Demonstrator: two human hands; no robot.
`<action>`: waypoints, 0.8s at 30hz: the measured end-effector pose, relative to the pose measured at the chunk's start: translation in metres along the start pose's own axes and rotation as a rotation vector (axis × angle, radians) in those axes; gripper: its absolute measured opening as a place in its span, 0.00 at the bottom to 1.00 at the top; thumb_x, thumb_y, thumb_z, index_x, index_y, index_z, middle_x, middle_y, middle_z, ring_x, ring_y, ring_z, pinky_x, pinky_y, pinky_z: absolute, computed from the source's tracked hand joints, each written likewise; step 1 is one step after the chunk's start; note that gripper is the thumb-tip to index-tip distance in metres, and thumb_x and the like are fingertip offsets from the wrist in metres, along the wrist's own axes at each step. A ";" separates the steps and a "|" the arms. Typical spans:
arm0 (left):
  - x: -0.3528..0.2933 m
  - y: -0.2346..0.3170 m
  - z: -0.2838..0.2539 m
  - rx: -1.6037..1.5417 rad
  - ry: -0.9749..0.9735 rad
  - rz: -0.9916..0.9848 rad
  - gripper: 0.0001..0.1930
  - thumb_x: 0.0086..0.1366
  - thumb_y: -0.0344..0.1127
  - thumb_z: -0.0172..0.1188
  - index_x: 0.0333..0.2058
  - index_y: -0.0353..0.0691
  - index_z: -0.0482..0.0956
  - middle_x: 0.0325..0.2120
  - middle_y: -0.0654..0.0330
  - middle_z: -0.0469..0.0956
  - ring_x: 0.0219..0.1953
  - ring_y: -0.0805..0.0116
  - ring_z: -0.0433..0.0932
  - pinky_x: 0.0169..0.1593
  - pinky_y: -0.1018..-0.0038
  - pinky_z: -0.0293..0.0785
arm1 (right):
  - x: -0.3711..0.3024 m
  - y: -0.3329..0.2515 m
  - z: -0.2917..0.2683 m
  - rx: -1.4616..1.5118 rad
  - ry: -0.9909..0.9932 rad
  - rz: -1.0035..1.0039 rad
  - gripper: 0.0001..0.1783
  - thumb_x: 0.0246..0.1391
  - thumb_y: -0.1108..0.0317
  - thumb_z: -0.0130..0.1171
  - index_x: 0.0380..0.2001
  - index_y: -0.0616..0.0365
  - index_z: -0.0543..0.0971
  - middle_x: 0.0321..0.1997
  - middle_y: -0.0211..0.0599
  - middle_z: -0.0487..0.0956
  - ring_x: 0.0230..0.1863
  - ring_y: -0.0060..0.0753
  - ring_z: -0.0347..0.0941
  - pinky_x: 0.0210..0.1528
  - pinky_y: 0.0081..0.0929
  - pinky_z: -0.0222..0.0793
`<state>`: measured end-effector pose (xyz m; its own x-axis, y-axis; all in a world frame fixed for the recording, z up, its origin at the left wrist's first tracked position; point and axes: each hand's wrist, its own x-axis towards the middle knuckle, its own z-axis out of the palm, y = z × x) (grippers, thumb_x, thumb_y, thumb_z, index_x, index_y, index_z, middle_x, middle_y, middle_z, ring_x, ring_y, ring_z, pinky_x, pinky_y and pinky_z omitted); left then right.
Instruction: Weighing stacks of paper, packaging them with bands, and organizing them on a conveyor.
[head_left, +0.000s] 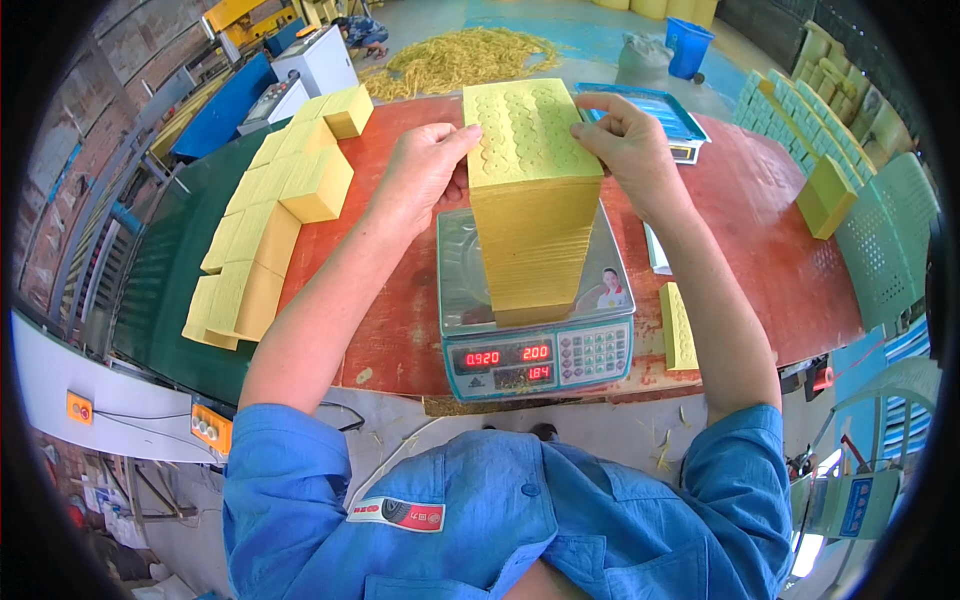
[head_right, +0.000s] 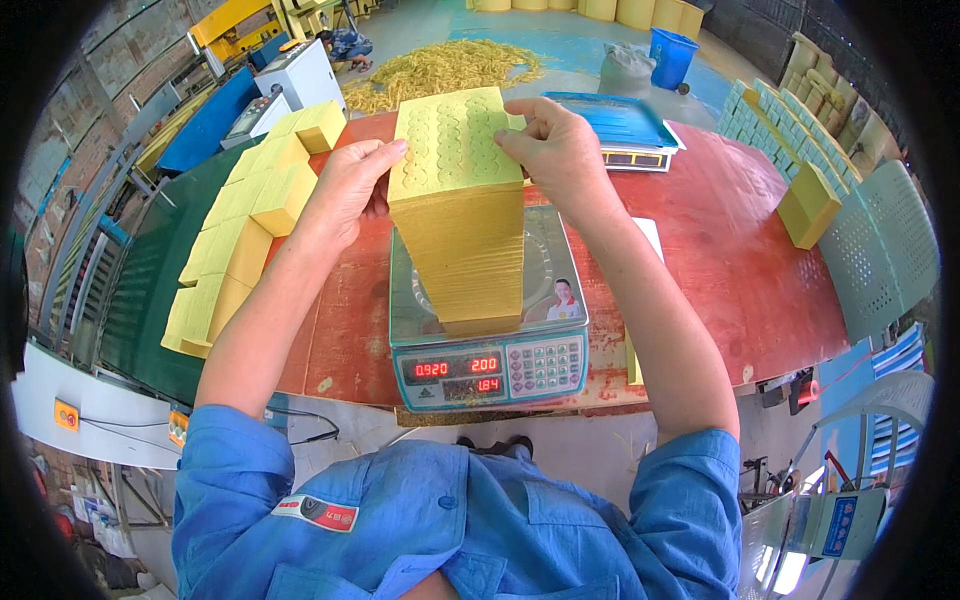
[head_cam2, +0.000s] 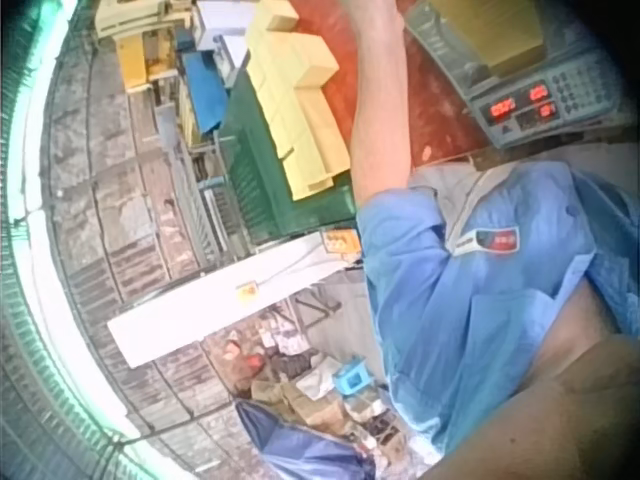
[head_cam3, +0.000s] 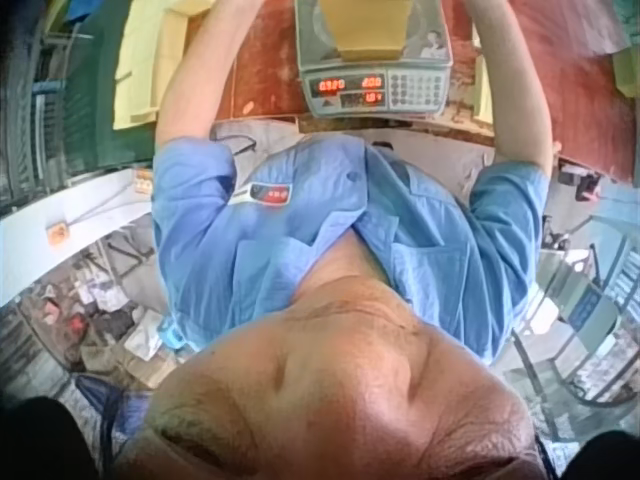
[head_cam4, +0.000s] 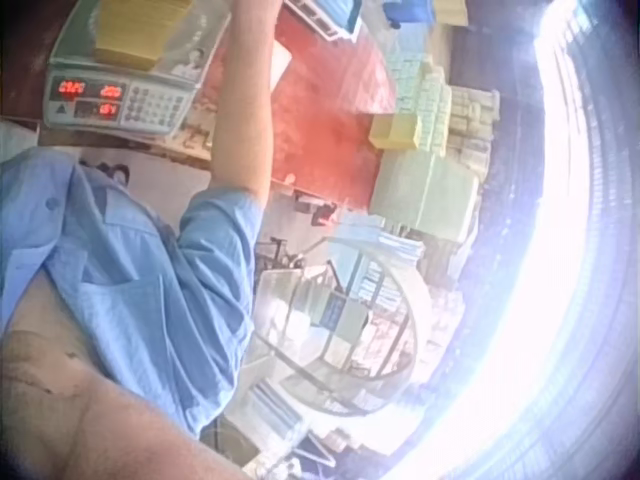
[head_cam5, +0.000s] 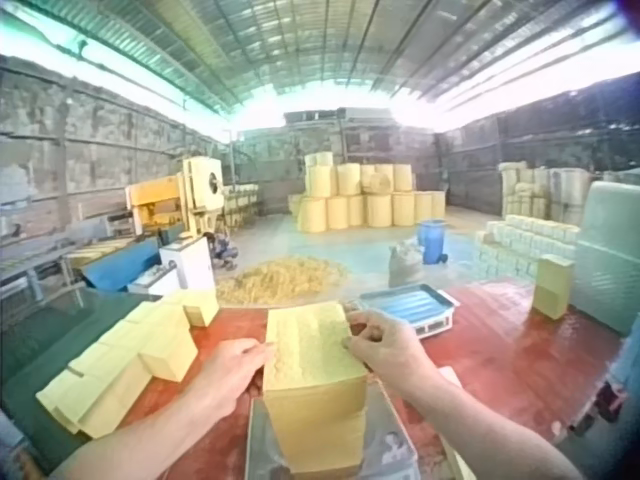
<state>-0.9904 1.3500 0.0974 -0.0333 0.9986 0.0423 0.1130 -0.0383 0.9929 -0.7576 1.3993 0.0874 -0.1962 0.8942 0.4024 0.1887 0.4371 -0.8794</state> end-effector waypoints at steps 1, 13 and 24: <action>0.001 -0.003 -0.001 0.000 0.005 -0.005 0.13 0.69 0.42 0.56 0.28 0.40 0.76 0.20 0.65 0.75 0.18 0.80 0.71 0.22 0.80 0.70 | 0.000 0.002 0.000 0.002 -0.006 0.003 0.18 0.57 0.71 0.62 0.51 0.63 0.78 0.26 0.27 0.77 0.25 0.16 0.68 0.26 0.18 0.61; -0.024 -0.017 0.005 0.464 0.303 0.635 0.11 0.69 0.34 0.58 0.27 0.36 0.74 0.19 0.69 0.69 0.21 0.82 0.66 0.25 0.82 0.62 | -0.016 0.008 0.003 -0.190 0.145 -0.130 0.16 0.54 0.69 0.63 0.47 0.61 0.80 0.26 0.27 0.77 0.28 0.17 0.70 0.35 0.21 0.69; -0.217 0.040 0.105 -0.210 0.117 1.284 0.10 0.55 0.28 0.69 0.30 0.46 0.76 0.24 0.66 0.79 0.20 0.73 0.77 0.19 0.78 0.71 | -0.143 -0.009 -0.006 0.549 0.197 -0.289 0.13 0.64 0.78 0.48 0.47 0.71 0.76 0.39 0.40 0.81 0.25 0.16 0.68 0.27 0.14 0.64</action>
<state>-0.8745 1.1358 0.1165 -0.1047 0.2364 0.9660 -0.0275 -0.9717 0.2348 -0.7257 1.2676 0.0394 0.0246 0.7719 0.6353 -0.3744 0.5963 -0.7101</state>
